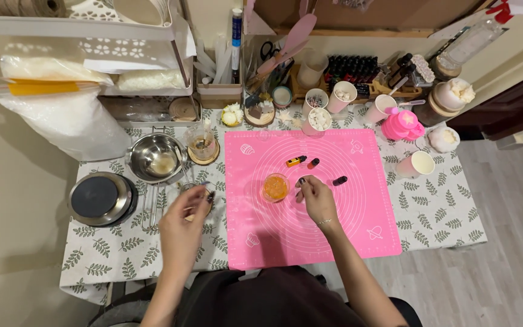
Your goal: Preparing a wax star decoration for a candle, including melting wax and applying details.
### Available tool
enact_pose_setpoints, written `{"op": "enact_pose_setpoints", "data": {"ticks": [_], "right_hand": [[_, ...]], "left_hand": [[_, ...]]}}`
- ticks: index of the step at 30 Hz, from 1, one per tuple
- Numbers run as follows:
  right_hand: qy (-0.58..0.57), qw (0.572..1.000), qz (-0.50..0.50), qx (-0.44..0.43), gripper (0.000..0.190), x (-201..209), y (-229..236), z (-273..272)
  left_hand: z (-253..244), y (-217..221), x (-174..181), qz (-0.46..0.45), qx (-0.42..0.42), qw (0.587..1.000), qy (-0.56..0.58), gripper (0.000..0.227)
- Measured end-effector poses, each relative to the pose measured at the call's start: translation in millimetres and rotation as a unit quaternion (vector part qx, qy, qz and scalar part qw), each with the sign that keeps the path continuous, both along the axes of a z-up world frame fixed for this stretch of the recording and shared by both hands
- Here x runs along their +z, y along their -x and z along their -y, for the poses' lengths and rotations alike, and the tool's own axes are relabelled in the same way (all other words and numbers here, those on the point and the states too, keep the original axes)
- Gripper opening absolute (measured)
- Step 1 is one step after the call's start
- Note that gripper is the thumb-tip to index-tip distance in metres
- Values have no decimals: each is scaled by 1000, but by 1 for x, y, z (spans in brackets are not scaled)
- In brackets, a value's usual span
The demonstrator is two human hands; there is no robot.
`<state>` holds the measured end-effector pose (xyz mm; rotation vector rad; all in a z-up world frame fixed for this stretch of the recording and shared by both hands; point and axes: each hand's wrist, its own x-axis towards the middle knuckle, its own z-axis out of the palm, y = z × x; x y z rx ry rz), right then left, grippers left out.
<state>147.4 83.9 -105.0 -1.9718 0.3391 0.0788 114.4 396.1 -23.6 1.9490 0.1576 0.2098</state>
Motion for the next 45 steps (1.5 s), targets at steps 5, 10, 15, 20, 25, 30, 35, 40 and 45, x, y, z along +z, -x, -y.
{"op": "enact_pose_setpoints", "data": {"ticks": [5,10,15,20,25,30,35,40,45], "right_hand": [[-57,996,-72,-23,49,-11,5,-10],[-216,969,88,-82,20,-15,4,-15],[-109,986,76,-99,19,-9,16,-7],[-106,985,26,-137,65,0,35,-3],[-142,973,30,-178,52,-10,42,-14],[-175,974,27,-145,46,-10,31,-28],[-195,979,34,-55,40,14,6,-39],[-322,946,40,11,48,14,-6,-29],[-333,942,30,23,49,20,5,-21]], "left_hand": [[12,-5,1,-150,-25,988,-20,27],[20,-2,16,-9,-62,998,31,29],[13,-4,-3,-54,-97,994,-12,22],[10,-16,9,-77,-135,988,-14,28],[-18,-16,19,-4,-103,995,8,41],[-77,21,28,-13,30,999,-19,28],[-86,72,27,-14,127,988,-90,17],[-54,107,26,56,123,989,-68,36],[-218,219,-115,-27,292,948,-121,44]]}}
